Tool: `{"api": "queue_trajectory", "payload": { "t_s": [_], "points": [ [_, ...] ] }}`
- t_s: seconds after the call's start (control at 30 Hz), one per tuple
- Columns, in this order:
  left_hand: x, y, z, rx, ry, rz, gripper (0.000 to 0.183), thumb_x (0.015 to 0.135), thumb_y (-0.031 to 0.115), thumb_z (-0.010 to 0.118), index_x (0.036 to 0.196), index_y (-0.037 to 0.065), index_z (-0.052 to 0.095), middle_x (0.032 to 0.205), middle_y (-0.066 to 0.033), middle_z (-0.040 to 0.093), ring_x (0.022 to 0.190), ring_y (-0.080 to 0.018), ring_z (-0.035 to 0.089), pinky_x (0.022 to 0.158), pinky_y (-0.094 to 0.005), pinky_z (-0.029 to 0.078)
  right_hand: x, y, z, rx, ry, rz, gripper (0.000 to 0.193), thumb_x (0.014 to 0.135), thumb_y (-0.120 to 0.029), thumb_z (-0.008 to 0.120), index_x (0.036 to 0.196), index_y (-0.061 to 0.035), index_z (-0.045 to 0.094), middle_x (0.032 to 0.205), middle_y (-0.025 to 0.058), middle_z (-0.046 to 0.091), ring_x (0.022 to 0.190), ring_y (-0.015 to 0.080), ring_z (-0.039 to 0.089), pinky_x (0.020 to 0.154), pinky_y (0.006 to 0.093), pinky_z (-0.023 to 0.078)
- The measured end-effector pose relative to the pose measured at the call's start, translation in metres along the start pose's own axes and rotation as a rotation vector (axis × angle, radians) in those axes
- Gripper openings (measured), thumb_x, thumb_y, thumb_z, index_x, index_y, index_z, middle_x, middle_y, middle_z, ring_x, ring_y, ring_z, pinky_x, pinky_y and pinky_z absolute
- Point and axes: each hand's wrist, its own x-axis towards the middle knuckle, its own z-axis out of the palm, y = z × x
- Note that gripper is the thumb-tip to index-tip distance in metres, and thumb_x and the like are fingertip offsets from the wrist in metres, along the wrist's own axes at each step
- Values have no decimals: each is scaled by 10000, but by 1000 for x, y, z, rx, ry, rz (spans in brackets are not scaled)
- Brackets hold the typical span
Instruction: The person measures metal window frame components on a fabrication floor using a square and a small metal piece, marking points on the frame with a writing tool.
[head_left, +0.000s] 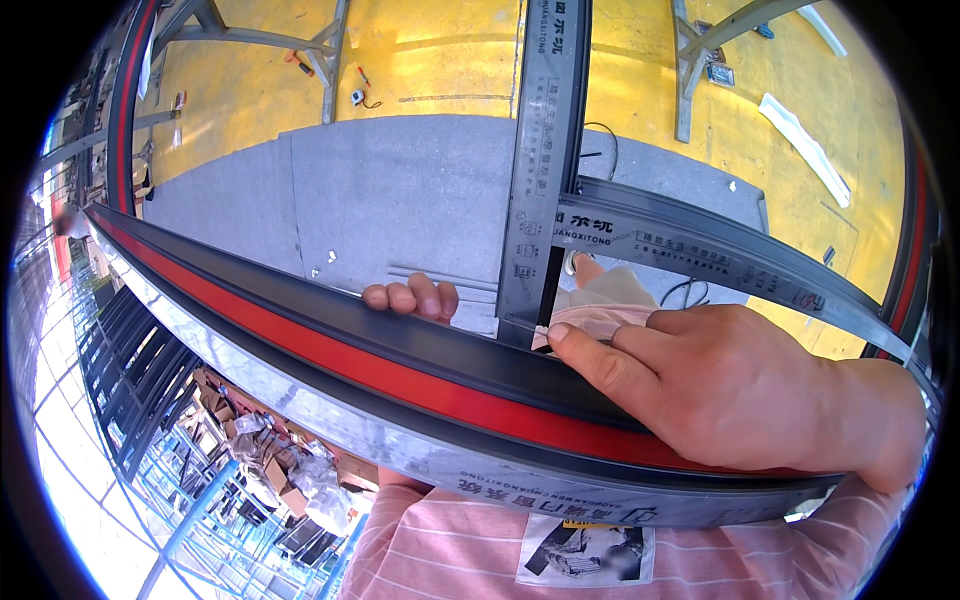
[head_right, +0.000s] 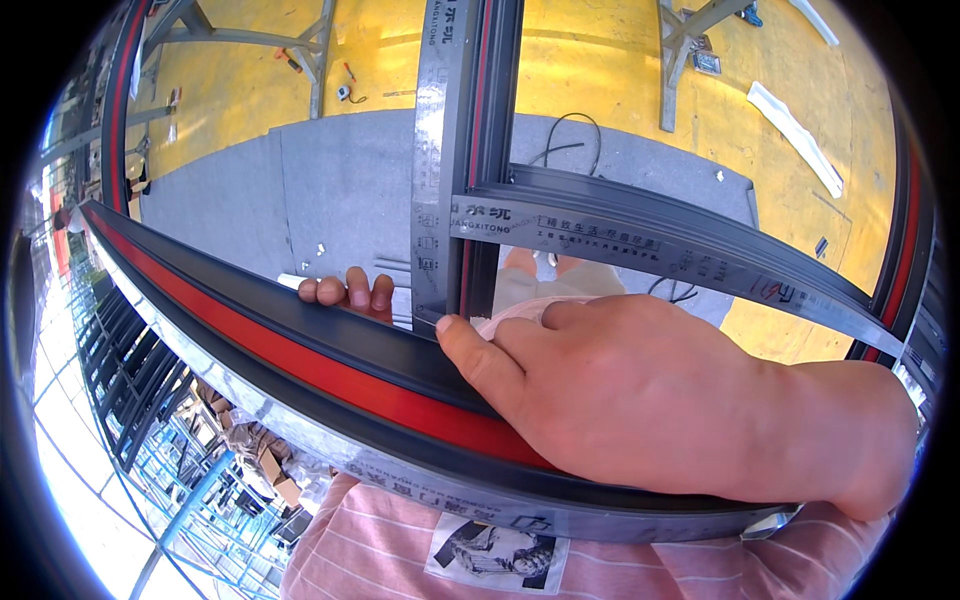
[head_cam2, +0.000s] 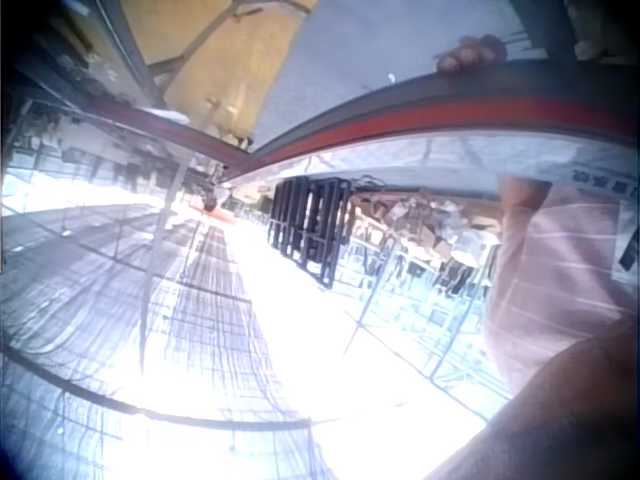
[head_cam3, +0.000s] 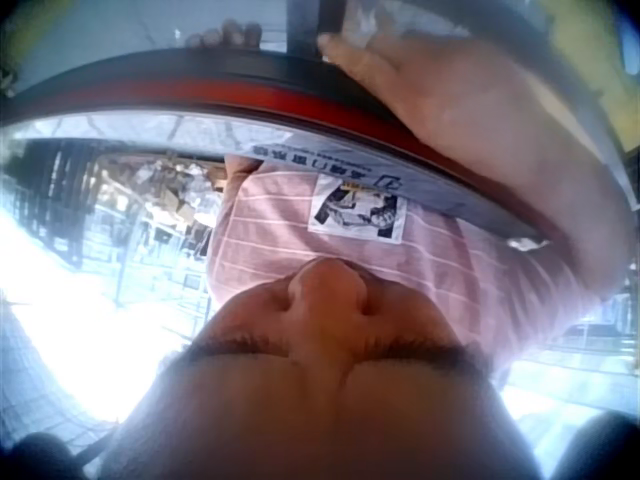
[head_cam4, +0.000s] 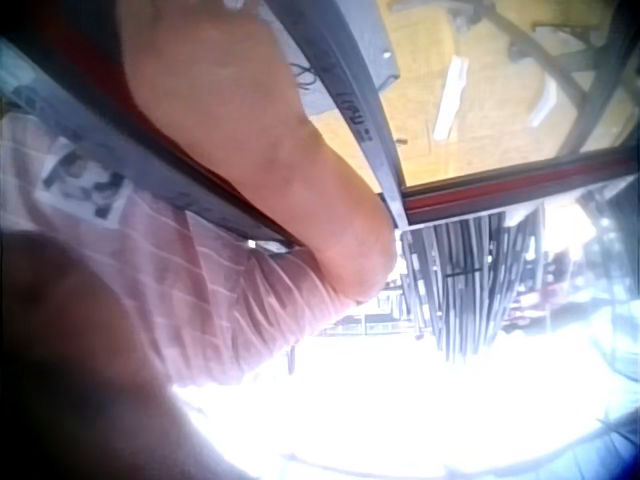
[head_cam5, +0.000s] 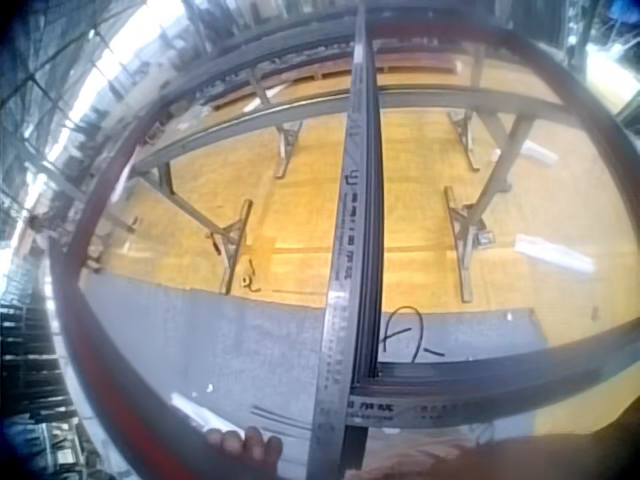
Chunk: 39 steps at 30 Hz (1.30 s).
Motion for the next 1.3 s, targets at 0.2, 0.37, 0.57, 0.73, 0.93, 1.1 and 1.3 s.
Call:
{"api": "queue_trajectory", "payload": {
  "t_s": [0.2,0.37,0.57,0.73,0.93,1.1,1.3],
  "points": [
    [-5,10,-6,-19,-51,-48,431,1016,342,472,1340,59,505,1266,-159,615,1168,-294,521,904,-402,404,2,-2,8,15,-26,-33,479,836,-99,568,1299,24,542,861,80,653,665,186,654,522,287,548],
    [-5,20,-2,-182,-65,-164,475,1010,329,490,1377,30,456,1323,-203,555,1259,-343,460,1053,-443,417,4,-6,4,1,-80,-7,455,845,-100,554,1285,18,552,851,52,638,668,160,654,506,260,542],
    [-2,22,11,-279,-35,-214,497,1009,336,487,1391,22,433,1347,-207,530,1277,-343,439,1063,-422,443,8,-7,4,-20,-103,-18,439,843,-109,550,1264,14,571,830,44,615,667,150,649,489,253,529],
    [-4,17,1,-134,-64,-123,479,1014,319,480,1368,-2,449,1319,-218,553,1238,-349,480,1013,-409,435,11,-7,1,-41,-125,-51,445,836,-109,551,1257,33,577,800,48,596,662,166,644,499,263,529],
    [-6,9,-5,-16,-49,-1,439,1026,297,453,1325,-23,481,1243,-223,600,1132,-342,547,941,-396,397,20,-7,-9,2,-230,-114,439,846,-103,537,1241,81,578,796,72,600,667,199,650,519,293,533],
    [-7,3,-6,16,-21,60,442,1026,320,450,1308,-19,491,1200,-205,619,1096,-325,556,908,-399,380,22,-6,-11,-13,-264,-123,441,861,-107,520,1250,95,567,775,80,597,663,210,652,540,306,539],
    [0,6,-6,98,-52,-28,348,1021,331,472,1269,94,530,1201,-82,646,1079,-265,579,877,-388,361,-12,-10,-24,83,-316,45,471,832,-103,552,1261,92,553,738,63,590,636,209,641,513,320,512]
  ]
}}
